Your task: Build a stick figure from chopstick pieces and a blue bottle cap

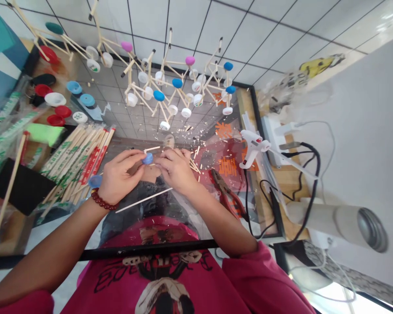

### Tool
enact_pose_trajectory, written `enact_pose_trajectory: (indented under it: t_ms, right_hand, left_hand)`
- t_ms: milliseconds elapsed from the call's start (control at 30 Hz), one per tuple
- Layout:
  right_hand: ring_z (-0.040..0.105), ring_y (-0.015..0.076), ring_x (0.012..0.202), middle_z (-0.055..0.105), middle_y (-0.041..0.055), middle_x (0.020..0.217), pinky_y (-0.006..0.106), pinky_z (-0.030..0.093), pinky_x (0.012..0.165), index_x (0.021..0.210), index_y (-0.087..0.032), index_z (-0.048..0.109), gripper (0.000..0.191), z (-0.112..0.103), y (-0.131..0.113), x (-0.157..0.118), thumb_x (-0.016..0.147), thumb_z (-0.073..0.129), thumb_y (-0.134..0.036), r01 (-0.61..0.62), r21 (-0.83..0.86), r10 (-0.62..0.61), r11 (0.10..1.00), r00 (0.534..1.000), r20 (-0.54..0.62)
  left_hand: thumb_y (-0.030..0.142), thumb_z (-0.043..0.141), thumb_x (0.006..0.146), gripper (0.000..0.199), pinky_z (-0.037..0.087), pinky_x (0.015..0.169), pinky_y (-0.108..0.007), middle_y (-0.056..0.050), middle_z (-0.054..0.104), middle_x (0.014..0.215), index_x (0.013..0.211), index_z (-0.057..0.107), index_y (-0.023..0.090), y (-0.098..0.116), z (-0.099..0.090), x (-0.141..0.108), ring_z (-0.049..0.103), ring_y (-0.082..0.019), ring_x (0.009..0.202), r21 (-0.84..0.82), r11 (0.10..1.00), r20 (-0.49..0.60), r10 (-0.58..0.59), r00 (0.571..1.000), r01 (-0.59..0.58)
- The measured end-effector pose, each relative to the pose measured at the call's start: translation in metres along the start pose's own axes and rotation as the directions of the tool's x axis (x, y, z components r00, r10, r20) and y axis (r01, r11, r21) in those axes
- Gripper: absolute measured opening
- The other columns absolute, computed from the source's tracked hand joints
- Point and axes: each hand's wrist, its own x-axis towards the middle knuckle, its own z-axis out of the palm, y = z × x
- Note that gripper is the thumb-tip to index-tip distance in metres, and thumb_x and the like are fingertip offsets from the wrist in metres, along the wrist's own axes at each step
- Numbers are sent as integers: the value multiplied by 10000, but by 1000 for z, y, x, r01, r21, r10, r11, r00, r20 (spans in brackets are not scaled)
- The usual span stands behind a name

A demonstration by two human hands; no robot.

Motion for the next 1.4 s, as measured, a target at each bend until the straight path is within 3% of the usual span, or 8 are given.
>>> enact_pose_trajectory:
  t_ms: [233,567,733,933,1033,1133,1233,1400]
  right_hand:
    - [706,273,1252,808,89,1345,457,373,1127,1342,-268,807,307,-6,3,-4,1080,659,-207,-19,74,27,997,995,-100]
    - [750,238,904,830,65,970,351,498,839,935,-232,841,190,-86,38,-62,1018,670,-243,-165,169,200,972,954,-223]
    - [660,230,674,761,51,741,354,465,690,772,-228,784,254,-93,80,-112,886,687,-434,-548,226,593,805,747,-300]
    - [671,256,734,779,88,808,417,543,764,933,-190,812,379,-94,92,-119,792,716,-529,-604,306,675,736,622,-398]
    - [680,244,743,783,84,833,416,567,779,929,-203,807,348,-91,70,-110,828,737,-529,-523,416,662,744,667,-343]
    - [718,227,827,803,53,925,380,586,810,1076,-232,815,327,-73,36,-91,870,787,-484,-342,623,554,703,813,-179]
    - [714,194,837,787,21,984,366,593,833,1241,-258,774,419,-43,5,-63,870,843,-439,-238,805,432,544,902,-26]
    - [677,193,810,747,4,933,344,585,766,1215,-287,749,486,-1,-23,-24,818,910,-516,-142,965,401,219,915,44]
  left_hand:
    - [207,722,955,204,691,997,-363,-72,878,1160,1112,846,250,-3,0,0,852,-238,1044,12,1000,-29,19,999,-19]
    - [222,736,951,195,698,978,-373,-72,877,1161,1105,854,244,-6,0,1,855,-249,1028,-10,1000,-38,29,999,-29]
    - [212,740,941,193,697,971,-373,-66,878,1161,1095,852,245,-7,2,-1,854,-244,1020,-11,999,-47,32,998,-33]
    - [219,748,931,179,701,956,-383,-83,880,1139,1081,845,224,-9,3,0,853,-247,1011,-34,999,-89,20,996,-23]
    - [216,752,931,171,701,962,-397,-88,879,1122,1077,840,219,-9,2,1,849,-251,1013,-61,998,-103,11,995,-17]
    - [210,768,929,166,696,989,-419,-90,871,1120,1080,835,220,-6,0,1,839,-255,1034,-108,994,-117,-15,993,2]
    - [224,794,926,184,704,987,-419,-92,843,1157,1107,824,224,0,-1,0,826,-253,1073,-257,964,-121,-109,987,74]
    - [228,820,929,200,727,925,-368,-89,780,1203,1129,816,225,10,2,-6,824,-231,1062,-517,849,-125,-199,972,107]
